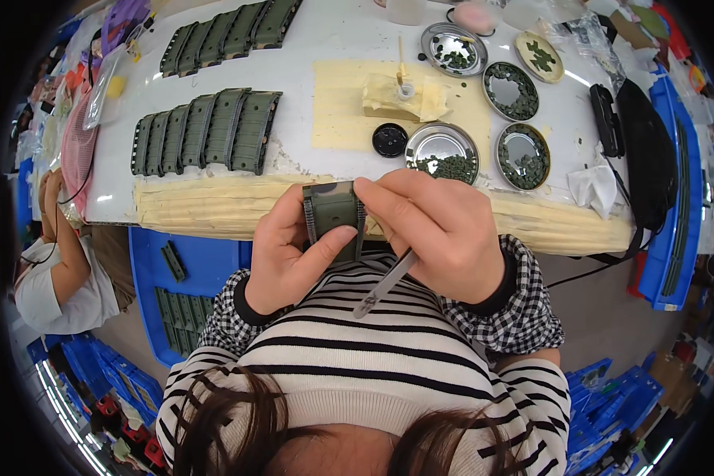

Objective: Applying paint or adhesive to small green plastic toy components using a fine brush and tweezers at a workbench.

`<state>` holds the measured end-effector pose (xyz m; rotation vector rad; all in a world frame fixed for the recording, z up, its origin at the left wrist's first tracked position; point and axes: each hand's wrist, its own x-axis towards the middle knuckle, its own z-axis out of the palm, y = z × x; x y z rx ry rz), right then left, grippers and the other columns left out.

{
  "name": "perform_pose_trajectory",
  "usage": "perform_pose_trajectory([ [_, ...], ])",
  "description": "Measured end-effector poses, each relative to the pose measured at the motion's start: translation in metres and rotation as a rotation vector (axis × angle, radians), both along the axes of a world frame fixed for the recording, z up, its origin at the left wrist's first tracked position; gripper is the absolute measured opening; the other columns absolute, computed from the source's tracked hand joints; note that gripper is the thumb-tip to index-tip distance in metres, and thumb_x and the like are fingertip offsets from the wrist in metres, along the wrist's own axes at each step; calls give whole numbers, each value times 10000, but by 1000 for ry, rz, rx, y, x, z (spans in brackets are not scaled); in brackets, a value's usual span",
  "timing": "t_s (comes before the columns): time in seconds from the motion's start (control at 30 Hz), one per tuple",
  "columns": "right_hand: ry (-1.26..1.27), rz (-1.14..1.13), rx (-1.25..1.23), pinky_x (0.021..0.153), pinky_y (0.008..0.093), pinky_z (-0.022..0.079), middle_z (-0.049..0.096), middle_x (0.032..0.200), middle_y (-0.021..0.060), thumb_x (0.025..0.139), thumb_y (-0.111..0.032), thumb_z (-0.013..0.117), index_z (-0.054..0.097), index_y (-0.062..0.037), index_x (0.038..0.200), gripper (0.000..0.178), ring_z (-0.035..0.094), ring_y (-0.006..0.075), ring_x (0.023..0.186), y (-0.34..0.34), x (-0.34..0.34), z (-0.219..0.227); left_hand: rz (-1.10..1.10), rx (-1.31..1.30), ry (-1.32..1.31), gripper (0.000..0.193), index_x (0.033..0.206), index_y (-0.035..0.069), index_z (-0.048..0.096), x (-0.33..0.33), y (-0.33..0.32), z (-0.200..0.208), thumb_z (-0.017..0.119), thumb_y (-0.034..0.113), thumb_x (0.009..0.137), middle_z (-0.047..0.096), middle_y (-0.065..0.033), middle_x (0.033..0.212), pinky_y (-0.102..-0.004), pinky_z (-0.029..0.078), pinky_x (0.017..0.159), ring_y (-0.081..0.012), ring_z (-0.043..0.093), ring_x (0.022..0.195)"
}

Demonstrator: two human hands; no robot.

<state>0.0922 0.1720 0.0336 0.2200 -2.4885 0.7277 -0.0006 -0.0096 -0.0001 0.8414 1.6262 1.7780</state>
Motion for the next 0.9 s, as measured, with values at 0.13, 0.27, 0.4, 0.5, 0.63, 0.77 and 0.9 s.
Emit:
perform_pose_trajectory([
  [0.13,14,-2,158,500,285,435,636,963,74,630,-53,673,670,5,1117,490,543,158,572,1,7,-7,-23,-15,-17,314,1164,-57,542,2,-1,-3,673,41,896,666,-84,967,-232,505,723,-85,607,830],
  [0.27,-41,-49,-220,603,315,504,626,959,107,694,30,718,664,-17,1147,458,612,212,664,5,15,-3,-100,-50,-118,328,1217,-63,491,-1,2,7,616,12,923,657,-136,1070,-270,522,810,-137,633,931],
  [0.4,-36,-493,-200,535,244,343,625,849,43,811,33,696,666,2,996,189,417,96,600,54,37,3,-149,-37,-302,370,1282,-43,421,-7,1,11,570,27,950,644,-186,1128,-327,546,859,-208,661,964],
  [0.5,-176,-625,-107,545,235,360,656,810,30,824,-7,707,664,4,945,130,456,82,591,104,63,-8,-174,-42,-417,388,1320,-46,405,-10,1,8,550,37,969,643,-167,1145,-300,522,884,-185,647,991],
  [0.63,-365,-559,-35,590,259,425,670,814,75,796,-18,727,666,-2,932,151,561,133,641,122,65,-6,-161,-52,-438,371,1310,-42,412,-8,4,9,545,42,973,644,-170,1144,-298,522,882,-181,646,992],
  [0.77,-421,-508,-70,609,292,458,669,824,114,789,-29,723,665,9,924,151,599,184,657,125,54,-12,-165,-71,-418,369,1298,-27,414,-6,2,7,557,75,973,644,-180,1120,-312,544,855,-200,657,973],
  [0.9,-453,-495,-43,633,333,504,682,855,141,775,-6,703,662,6,947,177,654,251,700,130,44,-12,-153,-89,-431,381,1302,-22,408,-5,0,9,563,91,972,645,-183,1107,-315,552,844,-208,661,963],
])
